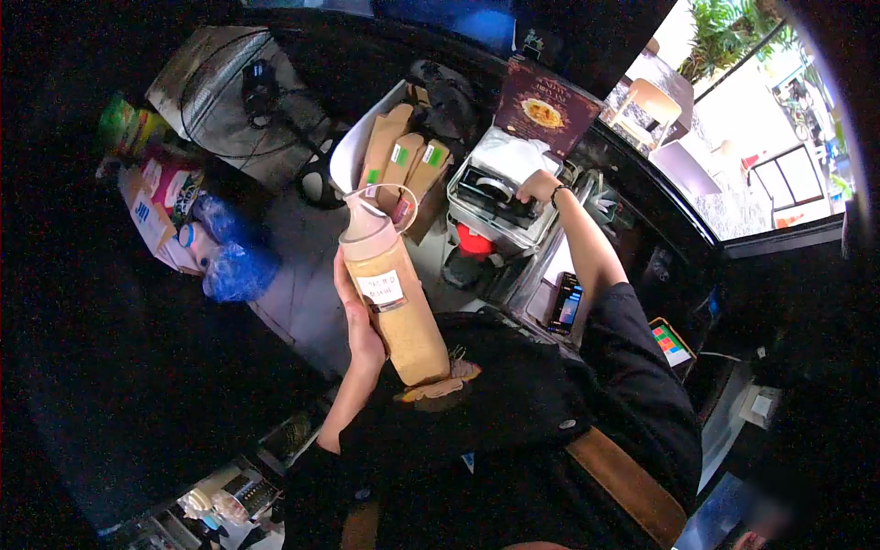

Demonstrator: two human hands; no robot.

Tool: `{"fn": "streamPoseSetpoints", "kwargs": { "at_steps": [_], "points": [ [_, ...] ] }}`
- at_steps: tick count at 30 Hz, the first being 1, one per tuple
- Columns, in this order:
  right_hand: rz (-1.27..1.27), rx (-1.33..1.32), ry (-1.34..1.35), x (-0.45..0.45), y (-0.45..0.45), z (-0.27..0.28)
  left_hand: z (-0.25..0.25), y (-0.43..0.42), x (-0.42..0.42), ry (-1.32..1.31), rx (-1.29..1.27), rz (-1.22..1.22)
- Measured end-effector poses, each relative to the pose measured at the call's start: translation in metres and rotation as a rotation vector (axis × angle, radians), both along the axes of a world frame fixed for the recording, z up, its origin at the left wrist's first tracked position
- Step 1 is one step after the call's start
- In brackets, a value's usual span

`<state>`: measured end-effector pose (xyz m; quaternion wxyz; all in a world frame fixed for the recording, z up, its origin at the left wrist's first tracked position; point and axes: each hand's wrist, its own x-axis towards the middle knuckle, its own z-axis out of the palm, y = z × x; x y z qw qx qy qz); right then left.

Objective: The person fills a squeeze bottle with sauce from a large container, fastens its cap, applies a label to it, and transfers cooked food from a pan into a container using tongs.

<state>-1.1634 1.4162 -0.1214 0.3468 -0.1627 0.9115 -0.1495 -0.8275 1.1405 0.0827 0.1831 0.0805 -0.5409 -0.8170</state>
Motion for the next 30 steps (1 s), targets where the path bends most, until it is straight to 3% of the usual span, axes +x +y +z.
{"fn": "streamPoseSetpoints", "kwargs": {
  "at_steps": [2, 4, 6, 7, 8, 10, 12, 14, 15, 19, 30],
  "points": [
    [-0.036, -0.243, -0.009, -0.001, 0.012, -0.004, 0.001, -0.001, -0.002, 0.003, 0.014, -0.002],
    [0.056, -0.206, -0.002, 0.001, 0.032, 0.002, 0.001, -0.002, -0.004, 0.005, 0.029, -0.012],
    [0.554, -0.184, 0.334, 0.002, 0.060, -0.003, -0.002, -0.002, -0.008, 0.031, 0.002, -0.011],
    [0.663, -0.137, 0.448, 0.007, 0.071, -0.009, -0.001, -0.002, -0.010, 0.035, 0.004, -0.014],
    [0.662, -0.134, 0.448, 0.011, 0.079, -0.014, -0.001, -0.001, -0.011, 0.024, 0.005, -0.019],
    [0.782, -0.229, 0.700, 0.020, 0.088, -0.018, -0.001, 0.001, -0.013, 0.014, 0.008, -0.024],
    [0.796, -0.125, 0.799, 0.033, 0.078, -0.008, -0.001, 0.003, -0.017, -0.001, 0.034, -0.057],
    [-0.247, -0.147, 0.187, 0.051, 0.063, 0.017, -0.007, 0.001, -0.021, 0.010, -0.035, -0.071],
    [-0.245, -0.355, 0.214, 0.053, 0.065, 0.016, -0.010, 0.000, -0.023, 0.024, -0.103, -0.084],
    [-0.485, -0.310, 0.141, 0.058, 0.062, 0.016, -0.011, 0.003, -0.026, 0.020, -0.104, -0.118],
    [-0.287, -0.447, 0.110, 0.052, 0.061, 0.024, -0.003, 0.005, -0.021, 0.001, 0.000, -0.071]
  ]
}}
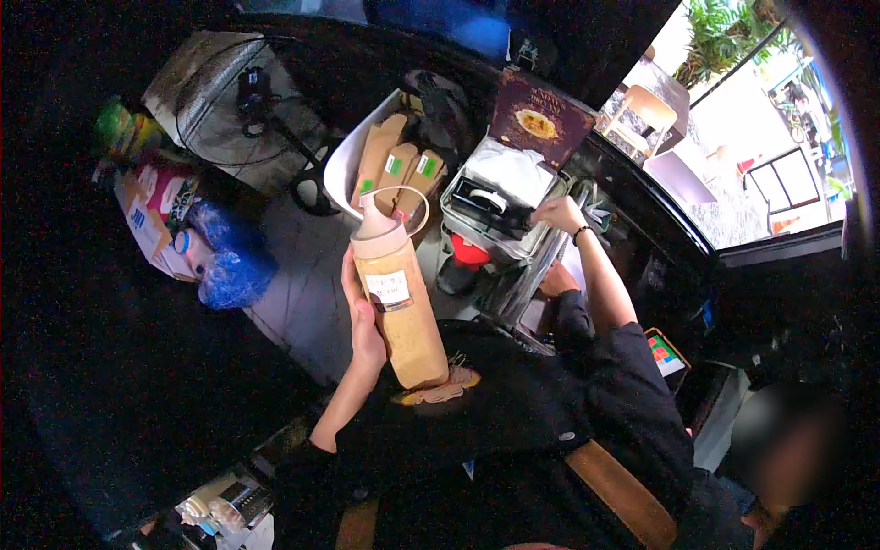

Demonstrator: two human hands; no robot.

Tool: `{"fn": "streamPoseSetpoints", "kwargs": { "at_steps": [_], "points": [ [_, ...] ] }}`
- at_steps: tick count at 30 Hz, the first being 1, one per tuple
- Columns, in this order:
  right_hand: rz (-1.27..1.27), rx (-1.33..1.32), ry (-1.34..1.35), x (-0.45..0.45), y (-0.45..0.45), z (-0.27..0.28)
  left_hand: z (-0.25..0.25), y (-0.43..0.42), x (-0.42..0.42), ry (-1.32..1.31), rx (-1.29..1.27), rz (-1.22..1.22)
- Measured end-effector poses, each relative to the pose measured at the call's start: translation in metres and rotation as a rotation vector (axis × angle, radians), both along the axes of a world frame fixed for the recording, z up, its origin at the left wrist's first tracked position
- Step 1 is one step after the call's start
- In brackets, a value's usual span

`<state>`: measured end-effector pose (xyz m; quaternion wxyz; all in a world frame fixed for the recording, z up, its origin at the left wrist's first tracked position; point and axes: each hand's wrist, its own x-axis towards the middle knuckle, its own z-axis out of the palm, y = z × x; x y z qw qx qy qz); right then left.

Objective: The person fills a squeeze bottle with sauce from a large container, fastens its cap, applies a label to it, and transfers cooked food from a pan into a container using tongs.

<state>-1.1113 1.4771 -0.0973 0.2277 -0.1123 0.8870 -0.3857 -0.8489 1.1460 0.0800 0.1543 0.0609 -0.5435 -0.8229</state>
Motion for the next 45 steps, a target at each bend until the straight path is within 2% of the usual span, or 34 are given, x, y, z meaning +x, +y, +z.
{"fn": "streamPoseSetpoints", "kwargs": {
  "at_steps": [2, 3, 6, 10, 12, 14, 17, 18, 21, 31, 34, 35, 36, 37, 38, 40, 42, 45],
  "points": [
    [0.036, -0.122, 0.047, 0.005, 0.005, 0.009, -0.007, -0.004, 0.000, 0.017, -0.059, 0.024],
    [-0.004, -0.090, -0.040, 0.006, 0.007, 0.010, -0.010, -0.005, 0.000, 0.024, -0.118, 0.044],
    [-0.184, -0.102, -0.182, 0.016, 0.004, 0.012, -0.009, -0.004, 0.002, 0.012, -0.073, 0.022],
    [-0.237, -0.107, -0.163, 0.025, -0.002, 0.003, -0.012, -0.004, 0.001, 0.006, -0.063, -0.010],
    [-0.142, -0.077, 0.031, 0.030, -0.004, 0.000, -0.011, -0.004, -0.001, 0.027, -0.079, -0.041],
    [-0.156, -0.058, 0.053, 0.035, -0.008, 0.002, -0.009, -0.002, -0.002, 0.027, -0.064, -0.031],
    [-0.142, 0.040, 0.257, 0.041, -0.015, -0.003, -0.009, 0.000, 0.000, -0.002, -0.018, -0.019],
    [-0.149, 0.160, 0.337, 0.042, -0.017, -0.006, -0.007, 0.001, 0.000, 0.001, -0.023, -0.014],
    [-0.184, 0.244, 0.432, 0.051, -0.020, -0.013, -0.002, 0.002, 0.001, 0.000, 0.013, -0.034],
    [-0.271, 0.420, 0.433, 0.055, -0.012, -0.021, -0.004, -0.001, 0.006, -0.001, 0.013, -0.054],
    [-0.372, 0.166, 0.405, 0.061, -0.019, 0.018, -0.001, -0.003, 0.009, 0.051, 0.012, -0.045],
    [-0.383, -0.140, 0.307, 0.066, -0.030, 0.042, 0.004, -0.002, 0.009, 0.045, 0.007, -0.051],
    [-0.391, -0.440, 0.197, 0.072, -0.042, 0.071, 0.010, -0.001, 0.010, 0.039, 0.004, -0.058],
    [-0.359, -0.528, 0.093, 0.084, -0.059, 0.116, 0.025, 0.000, 0.013, -0.024, 0.096, -0.105],
    [-0.336, -0.614, -0.013, 0.100, -0.075, 0.160, 0.025, -0.001, 0.013, -0.011, 0.064, -0.147],
    [-0.063, -0.755, -0.004, 0.126, -0.094, 0.213, 0.016, -0.004, 0.011, 0.020, -0.188, -0.161],
    [0.112, -0.671, -0.091, 0.152, -0.113, 0.264, 0.012, -0.003, 0.010, 0.000, -0.169, -0.179],
    [0.338, -0.620, -0.174, 0.167, -0.140, 0.290, 0.020, 0.000, 0.010, -0.013, -0.120, -0.232]
  ]
}}
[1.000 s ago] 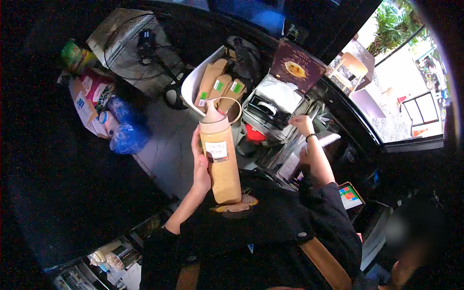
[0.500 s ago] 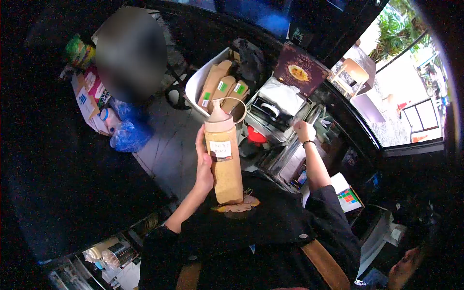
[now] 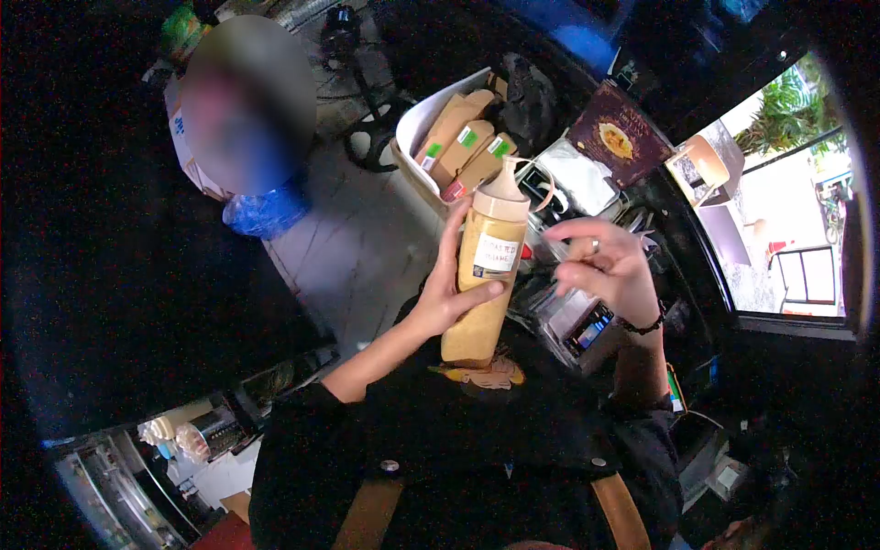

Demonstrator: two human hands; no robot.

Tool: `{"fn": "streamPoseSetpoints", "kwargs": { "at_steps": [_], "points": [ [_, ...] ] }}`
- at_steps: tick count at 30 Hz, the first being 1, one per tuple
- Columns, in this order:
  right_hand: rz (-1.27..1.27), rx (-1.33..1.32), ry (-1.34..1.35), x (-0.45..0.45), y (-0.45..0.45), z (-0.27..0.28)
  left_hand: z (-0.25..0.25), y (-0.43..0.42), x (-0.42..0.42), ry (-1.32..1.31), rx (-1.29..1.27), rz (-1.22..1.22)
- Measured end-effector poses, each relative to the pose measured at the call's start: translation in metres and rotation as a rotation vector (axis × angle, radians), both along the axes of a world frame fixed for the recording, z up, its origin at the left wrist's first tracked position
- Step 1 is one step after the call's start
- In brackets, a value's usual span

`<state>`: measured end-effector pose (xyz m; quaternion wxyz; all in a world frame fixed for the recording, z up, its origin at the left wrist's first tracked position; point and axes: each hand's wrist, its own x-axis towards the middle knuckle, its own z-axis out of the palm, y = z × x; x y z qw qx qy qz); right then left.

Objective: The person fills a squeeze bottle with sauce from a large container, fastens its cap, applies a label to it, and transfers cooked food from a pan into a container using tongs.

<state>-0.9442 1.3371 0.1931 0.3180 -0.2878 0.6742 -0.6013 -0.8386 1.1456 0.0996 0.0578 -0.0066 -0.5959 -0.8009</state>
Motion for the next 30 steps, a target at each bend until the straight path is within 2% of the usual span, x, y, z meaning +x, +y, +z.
{"fn": "streamPoseSetpoints", "kwargs": {
  "at_steps": [1, 3, 4, 5, 6, 7, 8, 9, 11, 12, 14, 15, 17, 19, 21, 23, 24, 25, 27, 28, 30],
  "points": [
    [0.092, 0.023, 0.061, 0.001, -0.008, 0.002, 0.003, 0.000, 0.000, -0.009, 0.028, -0.027],
    [0.189, 0.000, 0.013, 0.005, -0.025, 0.006, -0.002, -0.001, 0.000, 0.025, 0.011, 0.015],
    [0.227, 0.060, 0.054, 0.006, -0.030, 0.009, -0.011, -0.002, 0.002, 0.087, -0.143, 0.055],
    [0.225, -0.045, -0.028, 0.011, -0.034, 0.004, -0.017, -0.008, 0.004, 0.141, -0.313, 0.127],
    [0.269, 0.037, 0.138, 0.014, -0.038, 0.012, -0.020, -0.008, 0.007, 0.136, -0.227, 0.152],
    [0.311, -0.061, 0.275, 0.012, -0.042, 0.012, -0.014, -0.013, 0.009, 0.112, -0.215, 0.132],
    [0.187, -0.036, 0.046, 0.028, -0.047, 0.012, -0.010, -0.017, 0.019, 0.122, -0.206, 0.216],
    [0.313, 0.065, 0.411, 0.024, -0.053, 0.016, -0.019, -0.023, 0.026, 0.122, -0.171, 0.265],
    [0.155, -0.042, 0.182, 0.042, -0.060, -0.003, -0.011, -0.028, 0.055, 0.134, 0.077, 0.341],
    [0.171, -0.068, 0.116, 0.037, -0.057, -0.015, -0.005, -0.031, 0.073, 0.181, 0.093, 0.421],
    [0.384, -0.165, 0.195, 0.028, -0.058, -0.008, 0.003, -0.019, 0.085, 0.252, 0.081, 0.578],
    [0.455, -0.263, 0.186, 0.034, -0.066, -0.021, 0.003, -0.023, 0.110, 0.257, 0.039, 0.652],
    [0.612, -0.380, 0.096, 0.038, -0.083, -0.026, 0.012, -0.025, 0.140, 0.282, 0.114, 0.785],
    [0.639, -0.365, 0.016, 0.059, -0.098, -0.033, 0.022, -0.029, 0.179, 0.266, 0.137, 0.945],
    [0.632, -0.317, 0.067, 0.112, -0.122, -0.035, 0.018, -0.055, 0.246, 0.113, -0.045, 1.152],
    [0.765, -0.258, 0.167, 0.144, -0.135, -0.035, 0.024, -0.076, 0.304, 0.214, -0.485, 1.467],
    [0.793, -0.243, 0.176, 0.170, -0.142, -0.036, 0.028, -0.085, 0.340, 0.176, -0.558, 1.579],
    [0.835, -0.185, 0.162, 0.188, -0.148, -0.042, 0.030, -0.095, 0.377, 0.191, -0.553, 1.575],
    [0.978, -0.087, 0.264, 0.226, -0.170, -0.051, 0.035, -0.114, 0.454, 0.020, -1.030, 1.952],
    [0.985, -0.103, 0.273, 0.253, -0.187, -0.053, 0.032, -0.122, 0.490, 0.103, -0.846, 1.975],
    [1.114, -0.167, 0.034, 0.322, -0.222, -0.052, 0.050, -0.123, 0.558, 0.301, -0.706, 2.043]
  ]
}}
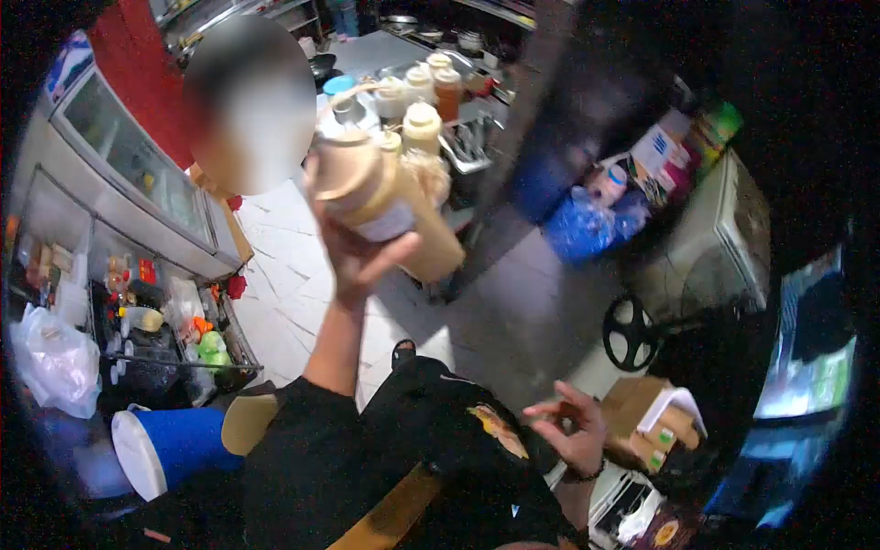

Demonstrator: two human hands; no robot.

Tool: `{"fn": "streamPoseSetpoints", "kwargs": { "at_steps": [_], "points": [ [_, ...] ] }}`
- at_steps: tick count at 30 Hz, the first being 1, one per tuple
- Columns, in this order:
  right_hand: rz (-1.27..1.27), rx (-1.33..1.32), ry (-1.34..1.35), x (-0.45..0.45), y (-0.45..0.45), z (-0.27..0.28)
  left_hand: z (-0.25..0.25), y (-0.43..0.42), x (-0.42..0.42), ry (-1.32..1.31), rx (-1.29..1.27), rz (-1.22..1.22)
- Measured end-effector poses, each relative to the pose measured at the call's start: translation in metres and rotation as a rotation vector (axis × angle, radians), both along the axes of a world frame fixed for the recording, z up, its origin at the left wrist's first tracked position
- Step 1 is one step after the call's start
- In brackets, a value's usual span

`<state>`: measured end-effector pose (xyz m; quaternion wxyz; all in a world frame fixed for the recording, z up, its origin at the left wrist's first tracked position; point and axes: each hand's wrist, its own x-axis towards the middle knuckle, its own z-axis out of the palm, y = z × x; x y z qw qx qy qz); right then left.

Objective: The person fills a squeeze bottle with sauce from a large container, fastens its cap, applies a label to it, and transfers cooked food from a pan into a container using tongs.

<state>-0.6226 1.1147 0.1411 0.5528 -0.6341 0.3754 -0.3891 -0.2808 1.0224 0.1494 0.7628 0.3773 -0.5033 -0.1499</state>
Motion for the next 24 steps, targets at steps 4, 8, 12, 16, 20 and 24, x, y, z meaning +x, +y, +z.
{"fn": "streamPoseSetpoints", "kwargs": {
  "at_steps": [4, 8, 12, 16, 20, 24],
  "points": [
    [0.295, 0.083, 0.005, 0.117, -0.067, -0.019, -0.005, -0.023, 0.138, 0.078, 0.128, 0.193],
    [0.570, 0.008, 0.123, 0.211, -0.114, -0.009, -0.027, -0.088, 0.242, -0.089, 0.169, 0.450],
    [0.713, 0.044, 0.157, 0.261, -0.158, -0.014, -0.065, -0.162, 0.301, -0.124, 0.262, 0.449],
    [0.767, -0.073, 0.133, 0.303, -0.199, -0.013, -0.098, -0.216, 0.328, -0.161, 0.439, 0.353],
    [0.770, -0.084, 0.119, 0.335, -0.236, -0.008, -0.112, -0.245, 0.328, -0.274, 0.727, 0.216],
    [0.739, 0.043, 0.129, 0.361, -0.258, -0.007, -0.123, -0.270, 0.339, -0.318, 0.726, 0.012]
  ]
}}
